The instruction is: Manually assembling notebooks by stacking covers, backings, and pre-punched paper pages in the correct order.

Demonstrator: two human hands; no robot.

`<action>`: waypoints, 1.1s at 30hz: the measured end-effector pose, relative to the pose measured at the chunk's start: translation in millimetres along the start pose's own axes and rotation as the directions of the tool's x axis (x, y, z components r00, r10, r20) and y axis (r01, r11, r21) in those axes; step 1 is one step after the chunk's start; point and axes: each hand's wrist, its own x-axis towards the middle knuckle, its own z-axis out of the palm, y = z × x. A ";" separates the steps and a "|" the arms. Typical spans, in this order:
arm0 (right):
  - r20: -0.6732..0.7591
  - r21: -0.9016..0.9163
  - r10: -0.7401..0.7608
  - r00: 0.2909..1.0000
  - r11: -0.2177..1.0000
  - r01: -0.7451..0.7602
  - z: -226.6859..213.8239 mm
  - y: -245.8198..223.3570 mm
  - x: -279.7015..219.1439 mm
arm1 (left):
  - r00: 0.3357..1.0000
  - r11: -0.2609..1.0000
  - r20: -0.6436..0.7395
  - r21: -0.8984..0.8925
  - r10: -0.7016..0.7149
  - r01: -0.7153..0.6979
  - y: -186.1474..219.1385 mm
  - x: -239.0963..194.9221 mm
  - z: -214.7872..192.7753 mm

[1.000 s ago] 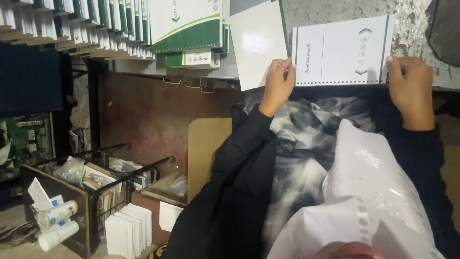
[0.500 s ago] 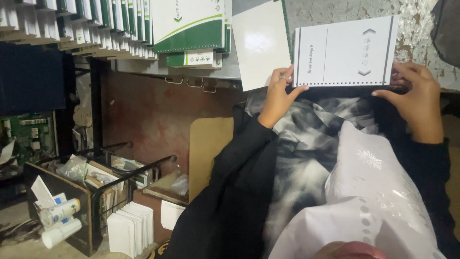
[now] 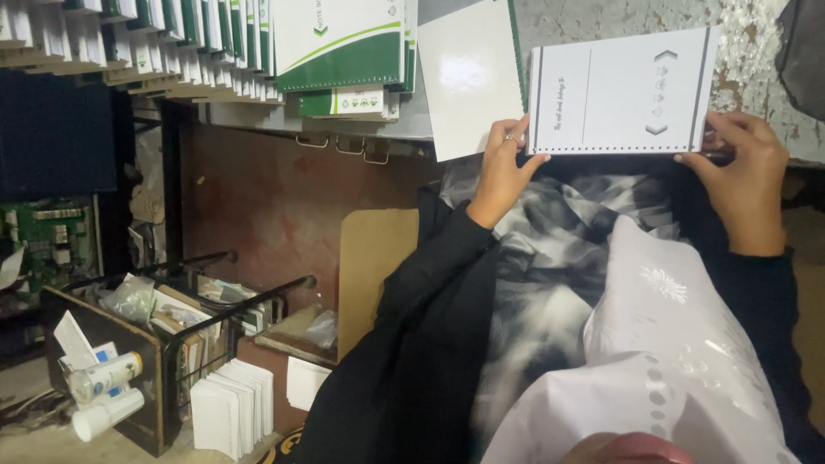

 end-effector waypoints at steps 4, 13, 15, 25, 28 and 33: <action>-0.003 0.023 0.021 1.000 1.000 -0.021 -1.6 -5.1 1.1 | 1.000 1.000 -0.007 0.011 -0.015 0.015 -1.3 1.7 1.1; 0.004 0.057 0.048 0.999 0.997 -0.048 -2.2 -10.5 3.2 | 1.000 1.000 0.019 -0.014 -0.019 0.019 6.7 -0.9 -3.8; 0.010 0.066 0.050 0.999 0.997 -0.050 -4.4 -14.6 4.5 | 0.998 0.998 -0.005 -0.018 -0.066 0.066 11.6 -0.5 -10.9; -0.017 0.040 -0.022 1.000 0.999 0.023 1.1 5.0 0.2 | 0.690 0.688 -0.013 -0.083 -0.724 0.720 13.1 -21.4 -99.7; -0.020 0.020 -0.037 0.999 0.999 0.038 0.6 2.6 0.2 | 0.711 0.576 -0.043 -0.621 -0.702 0.531 -55.4 -24.7 -56.2; -0.013 -0.030 -0.050 0.999 0.998 0.049 2.2 8.9 -0.2 | 0.740 0.336 -0.052 -0.911 -0.670 0.239 -51.5 -30.1 -52.5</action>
